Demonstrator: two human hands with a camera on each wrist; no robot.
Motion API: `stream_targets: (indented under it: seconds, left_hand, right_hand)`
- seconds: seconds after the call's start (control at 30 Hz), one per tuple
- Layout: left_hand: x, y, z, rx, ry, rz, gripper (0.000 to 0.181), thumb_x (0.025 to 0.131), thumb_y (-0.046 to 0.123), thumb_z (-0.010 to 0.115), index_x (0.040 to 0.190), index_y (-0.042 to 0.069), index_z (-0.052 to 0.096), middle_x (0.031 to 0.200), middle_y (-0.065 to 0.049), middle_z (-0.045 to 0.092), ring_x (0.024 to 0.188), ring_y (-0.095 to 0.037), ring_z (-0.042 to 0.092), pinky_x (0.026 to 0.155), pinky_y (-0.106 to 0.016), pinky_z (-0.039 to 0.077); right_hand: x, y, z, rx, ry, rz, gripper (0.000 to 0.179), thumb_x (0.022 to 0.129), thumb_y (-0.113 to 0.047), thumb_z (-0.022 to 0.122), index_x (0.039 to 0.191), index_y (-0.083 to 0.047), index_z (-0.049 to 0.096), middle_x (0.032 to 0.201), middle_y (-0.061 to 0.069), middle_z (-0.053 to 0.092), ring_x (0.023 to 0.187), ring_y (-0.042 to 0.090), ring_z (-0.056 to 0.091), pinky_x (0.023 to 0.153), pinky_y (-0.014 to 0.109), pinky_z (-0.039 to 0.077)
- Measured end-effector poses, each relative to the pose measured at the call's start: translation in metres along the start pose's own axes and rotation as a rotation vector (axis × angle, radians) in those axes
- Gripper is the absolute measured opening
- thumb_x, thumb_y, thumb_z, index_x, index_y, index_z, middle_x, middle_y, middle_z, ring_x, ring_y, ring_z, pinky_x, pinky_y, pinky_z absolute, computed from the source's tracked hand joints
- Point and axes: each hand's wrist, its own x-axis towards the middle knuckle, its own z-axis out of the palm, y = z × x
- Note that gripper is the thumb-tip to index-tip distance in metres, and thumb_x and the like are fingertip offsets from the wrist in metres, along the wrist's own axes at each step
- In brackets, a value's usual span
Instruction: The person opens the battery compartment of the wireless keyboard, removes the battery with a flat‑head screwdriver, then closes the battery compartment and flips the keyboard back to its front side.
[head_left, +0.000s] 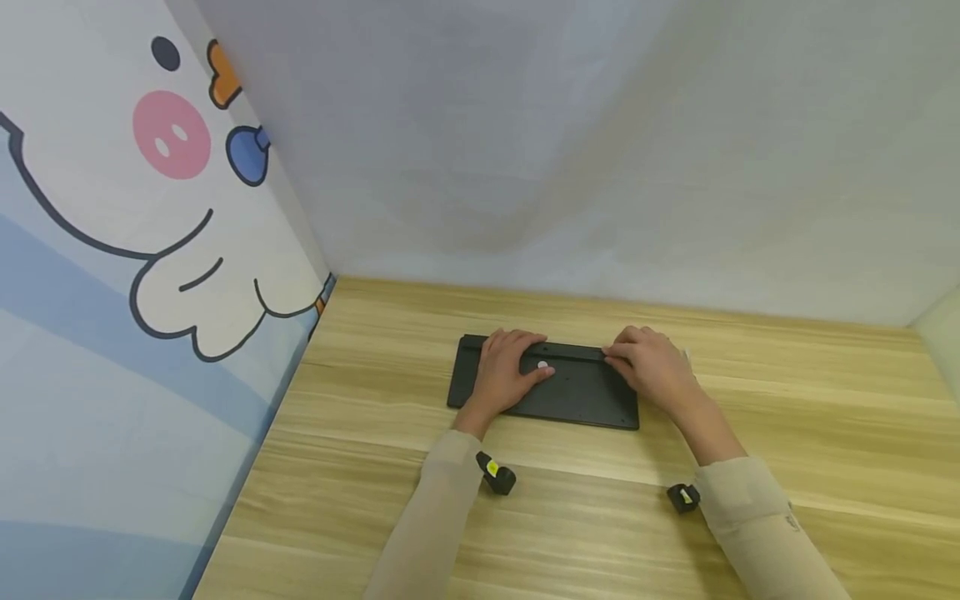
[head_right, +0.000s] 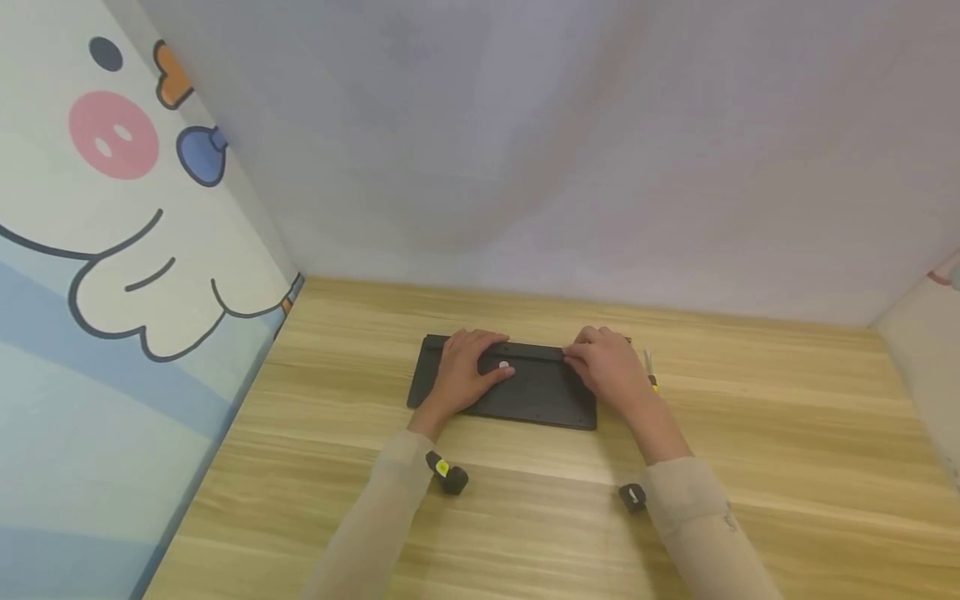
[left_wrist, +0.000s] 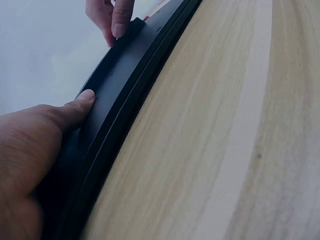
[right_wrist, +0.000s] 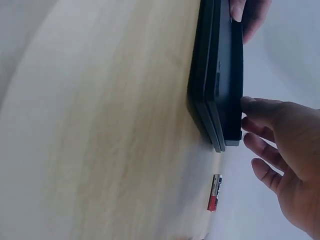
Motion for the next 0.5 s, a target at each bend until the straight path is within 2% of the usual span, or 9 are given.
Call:
stream_targets:
  seconds: [0.27, 0.5]
  left_hand:
    - [0.001, 0.003, -0.006, 0.08, -0.054, 0.013, 0.056, 0.095, 0.044, 0.072, 0.144, 0.02, 0.058, 0.143, -0.003, 0.061, 0.137, -0.026, 0.054, 0.13, -0.051, 0.023]
    - [0.003, 0.012, -0.012, 0.173, -0.099, 0.048, 0.056, 0.097, 0.042, 0.069, 0.146, 0.018, 0.055, 0.143, -0.005, 0.06, 0.137, -0.027, 0.052, 0.13, -0.05, 0.025]
  right_hand:
    - [-0.005, 0.001, 0.001, 0.074, 0.046, 0.01, 0.019, 0.093, -0.01, 0.074, 0.11, -0.005, 0.079, 0.102, 0.01, 0.072, 0.091, 0.029, 0.065, 0.08, 0.046, 0.056]
    - [-0.015, 0.004, -0.005, 0.133, 0.053, 0.083, 0.021, 0.096, -0.012, 0.07, 0.114, -0.004, 0.077, 0.104, 0.012, 0.072, 0.096, 0.031, 0.066, 0.083, 0.047, 0.057]
